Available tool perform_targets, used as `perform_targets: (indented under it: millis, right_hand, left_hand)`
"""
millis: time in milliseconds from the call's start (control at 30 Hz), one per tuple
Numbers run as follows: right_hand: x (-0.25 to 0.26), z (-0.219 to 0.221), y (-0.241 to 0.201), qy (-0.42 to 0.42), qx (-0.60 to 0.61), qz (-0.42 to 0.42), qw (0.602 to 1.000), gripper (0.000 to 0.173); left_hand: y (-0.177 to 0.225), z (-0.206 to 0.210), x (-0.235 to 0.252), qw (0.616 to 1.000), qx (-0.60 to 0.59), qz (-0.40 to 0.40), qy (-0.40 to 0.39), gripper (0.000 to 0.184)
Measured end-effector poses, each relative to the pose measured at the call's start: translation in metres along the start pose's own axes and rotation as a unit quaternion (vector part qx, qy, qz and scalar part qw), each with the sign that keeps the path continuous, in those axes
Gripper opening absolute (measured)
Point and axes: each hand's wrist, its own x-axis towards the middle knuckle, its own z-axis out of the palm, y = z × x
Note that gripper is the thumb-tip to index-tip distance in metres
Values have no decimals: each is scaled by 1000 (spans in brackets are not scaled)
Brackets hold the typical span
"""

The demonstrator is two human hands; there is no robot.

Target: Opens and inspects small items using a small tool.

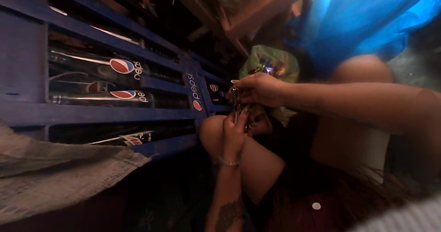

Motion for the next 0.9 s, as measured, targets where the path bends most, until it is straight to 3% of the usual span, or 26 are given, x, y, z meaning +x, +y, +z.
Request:
perform_targets:
  millis: [533,700,800,900]
  right_hand:
    - [1,2,2,25,-53,-46,997,18]
    - [0,4,3,25,-4,-46,999,19]
    - [2,3,11,19,49,-44,998,21]
    - [-2,5,15,1,89,-22,996,25]
  left_hand:
    - [9,2,-4,998,49,-10,25,28]
    - [30,-11,-3,990,141,12,-4,33]
    - [56,-23,3,958,284,-25,-17,33]
    - [90,-32,7,887,459,-17,-47,33]
